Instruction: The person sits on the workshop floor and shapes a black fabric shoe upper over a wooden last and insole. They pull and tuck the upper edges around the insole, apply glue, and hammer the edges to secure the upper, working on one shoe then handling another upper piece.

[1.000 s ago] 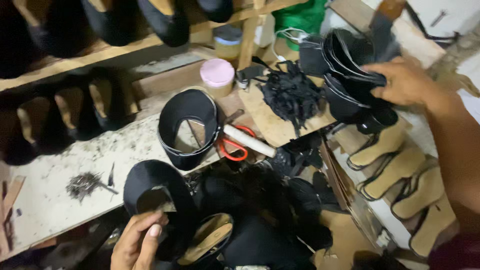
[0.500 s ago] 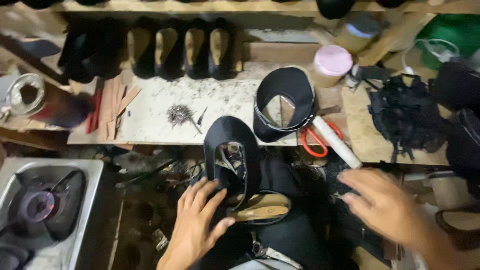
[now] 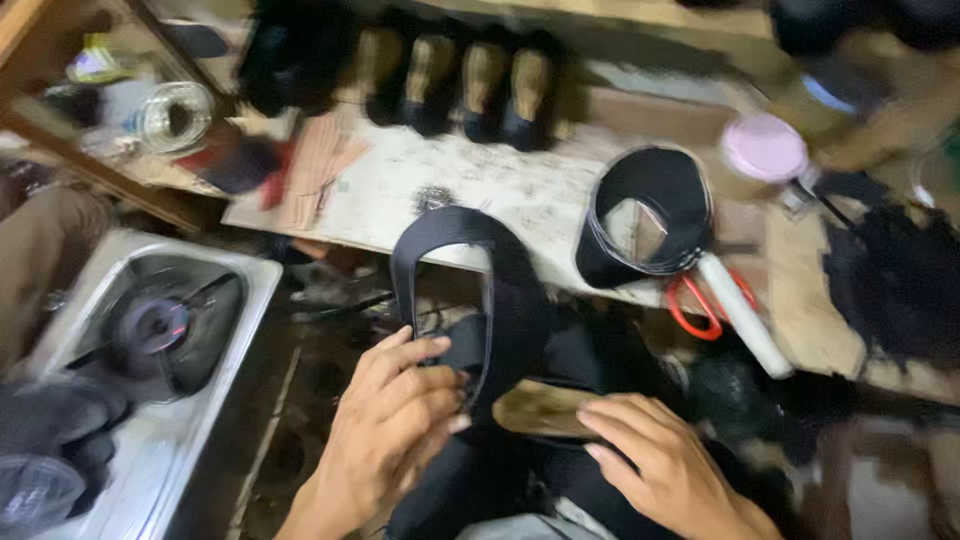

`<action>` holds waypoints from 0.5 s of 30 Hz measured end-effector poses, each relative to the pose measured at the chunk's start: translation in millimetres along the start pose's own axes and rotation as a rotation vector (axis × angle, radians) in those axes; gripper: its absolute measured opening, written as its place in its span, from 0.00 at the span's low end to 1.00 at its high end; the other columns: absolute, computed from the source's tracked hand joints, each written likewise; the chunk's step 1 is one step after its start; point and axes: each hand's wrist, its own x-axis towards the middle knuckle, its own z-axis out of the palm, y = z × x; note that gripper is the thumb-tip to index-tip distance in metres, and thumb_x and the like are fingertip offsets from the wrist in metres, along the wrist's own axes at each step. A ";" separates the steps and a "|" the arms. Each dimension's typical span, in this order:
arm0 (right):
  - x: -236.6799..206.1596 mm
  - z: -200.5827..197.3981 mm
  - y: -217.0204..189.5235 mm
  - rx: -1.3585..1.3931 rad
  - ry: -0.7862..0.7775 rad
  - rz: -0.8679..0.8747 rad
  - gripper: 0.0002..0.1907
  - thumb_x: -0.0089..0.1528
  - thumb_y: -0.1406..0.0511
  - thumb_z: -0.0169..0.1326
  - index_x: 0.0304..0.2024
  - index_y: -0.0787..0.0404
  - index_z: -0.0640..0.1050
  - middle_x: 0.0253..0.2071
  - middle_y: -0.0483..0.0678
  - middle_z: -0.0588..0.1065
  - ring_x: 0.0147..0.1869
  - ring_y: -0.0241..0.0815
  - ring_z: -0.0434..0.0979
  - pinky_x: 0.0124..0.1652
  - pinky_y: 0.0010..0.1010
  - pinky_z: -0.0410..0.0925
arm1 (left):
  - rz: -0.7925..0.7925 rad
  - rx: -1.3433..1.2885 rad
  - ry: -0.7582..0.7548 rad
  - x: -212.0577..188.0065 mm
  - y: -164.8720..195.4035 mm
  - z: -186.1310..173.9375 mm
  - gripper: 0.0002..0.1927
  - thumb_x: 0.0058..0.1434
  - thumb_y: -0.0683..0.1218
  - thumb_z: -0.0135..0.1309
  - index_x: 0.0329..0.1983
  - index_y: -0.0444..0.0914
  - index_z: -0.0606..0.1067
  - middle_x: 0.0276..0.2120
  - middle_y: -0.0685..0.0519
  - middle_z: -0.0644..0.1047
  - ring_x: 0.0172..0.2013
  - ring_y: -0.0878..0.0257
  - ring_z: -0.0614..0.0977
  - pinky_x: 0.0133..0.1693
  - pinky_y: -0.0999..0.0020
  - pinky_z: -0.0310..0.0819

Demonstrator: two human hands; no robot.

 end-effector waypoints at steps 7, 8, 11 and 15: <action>4.5 22.2 49.2 -0.069 -0.010 -0.040 0.20 0.50 0.63 0.64 0.45 0.62 0.81 0.45 0.51 0.81 0.50 0.47 0.82 0.50 0.36 0.72 | 0.043 0.710 0.291 -20.9 9.7 -115.4 0.01 0.61 0.40 0.58 0.34 0.37 0.78 0.34 0.50 0.80 0.43 0.53 0.81 0.57 0.48 0.69; 6.3 22.9 51.6 -0.065 -0.020 -0.035 0.20 0.50 0.63 0.64 0.45 0.62 0.82 0.44 0.51 0.81 0.50 0.47 0.82 0.50 0.36 0.72 | 0.020 0.832 0.324 -25.1 1.8 -134.7 0.05 0.68 0.36 0.58 0.35 0.36 0.79 0.34 0.49 0.81 0.40 0.57 0.83 0.54 0.53 0.71; 17.2 15.9 47.5 -0.070 -0.034 -0.050 0.19 0.51 0.64 0.63 0.44 0.63 0.82 0.45 0.52 0.81 0.50 0.49 0.81 0.50 0.37 0.71 | -0.125 1.133 0.345 -33.6 -34.0 -187.3 0.02 0.67 0.37 0.58 0.37 0.36 0.79 0.37 0.48 0.81 0.42 0.57 0.83 0.55 0.54 0.71; 44.1 -11.5 38.1 -0.127 0.044 -0.011 0.17 0.55 0.65 0.62 0.45 0.66 0.81 0.47 0.54 0.80 0.52 0.52 0.80 0.51 0.37 0.71 | -0.281 1.244 0.259 -43.3 -63.1 -176.2 0.02 0.65 0.38 0.58 0.40 0.35 0.79 0.40 0.48 0.81 0.45 0.56 0.82 0.56 0.55 0.71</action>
